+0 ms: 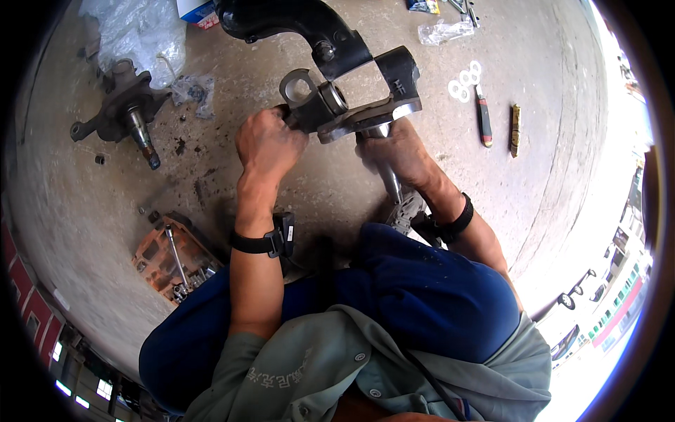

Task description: The person fits metal components together by hand, placing circular washers and a bearing onto a metal shaft on the ground.

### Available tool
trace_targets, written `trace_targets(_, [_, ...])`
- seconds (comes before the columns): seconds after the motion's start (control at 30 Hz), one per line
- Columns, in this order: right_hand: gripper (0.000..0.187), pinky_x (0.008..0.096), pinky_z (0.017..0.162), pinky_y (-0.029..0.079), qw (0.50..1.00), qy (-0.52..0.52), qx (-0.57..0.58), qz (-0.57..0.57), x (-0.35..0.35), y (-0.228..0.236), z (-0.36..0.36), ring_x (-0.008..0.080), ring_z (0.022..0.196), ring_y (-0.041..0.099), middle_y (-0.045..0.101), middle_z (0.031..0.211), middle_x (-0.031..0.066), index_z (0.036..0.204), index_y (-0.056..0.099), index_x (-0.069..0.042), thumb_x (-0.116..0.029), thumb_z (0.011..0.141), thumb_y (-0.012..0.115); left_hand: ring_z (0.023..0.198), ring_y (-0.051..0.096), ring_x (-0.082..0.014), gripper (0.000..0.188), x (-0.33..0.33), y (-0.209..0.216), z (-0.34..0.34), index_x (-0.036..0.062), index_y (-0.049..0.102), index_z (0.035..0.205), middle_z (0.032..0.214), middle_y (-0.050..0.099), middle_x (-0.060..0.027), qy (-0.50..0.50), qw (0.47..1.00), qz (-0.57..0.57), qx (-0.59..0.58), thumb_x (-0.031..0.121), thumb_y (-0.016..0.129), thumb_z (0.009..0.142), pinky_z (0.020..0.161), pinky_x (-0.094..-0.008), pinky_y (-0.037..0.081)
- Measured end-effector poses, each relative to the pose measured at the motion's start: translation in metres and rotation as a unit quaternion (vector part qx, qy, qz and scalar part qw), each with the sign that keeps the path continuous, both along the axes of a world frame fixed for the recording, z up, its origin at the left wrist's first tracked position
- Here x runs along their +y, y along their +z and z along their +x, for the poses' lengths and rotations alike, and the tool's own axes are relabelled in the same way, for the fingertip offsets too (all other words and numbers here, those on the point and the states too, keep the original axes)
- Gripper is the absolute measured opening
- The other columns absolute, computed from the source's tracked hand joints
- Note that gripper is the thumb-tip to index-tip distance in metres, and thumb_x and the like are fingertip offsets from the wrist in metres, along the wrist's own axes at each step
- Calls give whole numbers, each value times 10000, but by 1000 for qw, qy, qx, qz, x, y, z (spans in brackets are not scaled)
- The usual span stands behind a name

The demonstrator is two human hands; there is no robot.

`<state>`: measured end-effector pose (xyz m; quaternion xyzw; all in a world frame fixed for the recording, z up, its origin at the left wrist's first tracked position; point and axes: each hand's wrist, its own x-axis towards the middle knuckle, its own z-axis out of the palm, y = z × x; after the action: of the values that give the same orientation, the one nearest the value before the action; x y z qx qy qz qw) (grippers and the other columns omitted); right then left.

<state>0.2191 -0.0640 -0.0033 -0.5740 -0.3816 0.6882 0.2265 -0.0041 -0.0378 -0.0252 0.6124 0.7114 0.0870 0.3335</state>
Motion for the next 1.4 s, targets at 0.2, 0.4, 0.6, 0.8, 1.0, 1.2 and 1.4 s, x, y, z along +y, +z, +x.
trace_targets(0.2, [97, 277, 497, 458, 999, 20, -40, -13, 6, 15, 1, 115, 551, 586, 609, 653, 38, 757, 620, -15, -55, 802, 696, 780, 673, -438, 206, -6, 0, -2, 28, 735, 810, 764, 696, -212, -6, 1000, 15, -17, 196, 712, 693, 743, -475, 546])
trace_targets(0.4, [108, 274, 498, 462, 998, 18, -56, -15, 4, 14, -2, 113, 543, 587, 611, 635, 40, 747, 624, -14, -66, 809, 696, 777, 677, -434, 201, -3, -5, -3, 30, 737, 808, 766, 698, -209, -10, 1000, 22, -19, 197, 713, 699, 745, -473, 548])
trace_targets(0.6, [100, 272, 506, 470, 998, 19, -53, -33, 7, 17, -2, 111, 548, 587, 610, 647, 36, 767, 626, -14, -75, 817, 689, 793, 678, -438, 210, -1, 1, -4, 31, 741, 820, 790, 705, -211, -9, 1000, -17, -23, 209, 714, 711, 756, -477, 550])
trace_targets(0.8, [102, 275, 512, 477, 999, 19, -31, -18, 6, 9, 1, 114, 549, 586, 612, 652, 37, 772, 626, -8, -76, 814, 690, 815, 682, -440, 223, -3, 3, -1, 42, 752, 842, 803, 708, -211, -9, 1000, 5, -5, 235, 727, 733, 769, -486, 549])
trace_targets(1.0, [115, 282, 497, 470, 999, 6, -26, -23, 7, 3, -1, 123, 539, 583, 610, 645, 49, 744, 618, -1, -74, 807, 681, 825, 682, -443, 233, 1, -3, -4, 42, 753, 862, 813, 707, -218, -21, 1000, 15, -5, 237, 729, 738, 775, -489, 547])
trace_targets(1.2, [120, 283, 485, 462, 999, -28, -22, -21, 2, -6, -5, 125, 526, 577, 604, 629, 50, 731, 613, -4, -74, 802, 679, 834, 680, -441, 238, 7, -11, -8, 17, 740, 865, 815, 706, -220, -25, 999, -14, -27, 212, 738, 729, 773, -474, 542])
trace_targets(1.4, [79, 285, 539, 484, 998, 20, -45, -49, 5, 6, -12, 133, 581, 590, 614, 704, 57, 829, 631, -15, -89, 853, 641, 823, 681, -429, 227, 9, -12, -15, 11, 739, 857, 798, 705, -216, -20, 999, -21, -29, 190, 732, 719, 778, -465, 542])
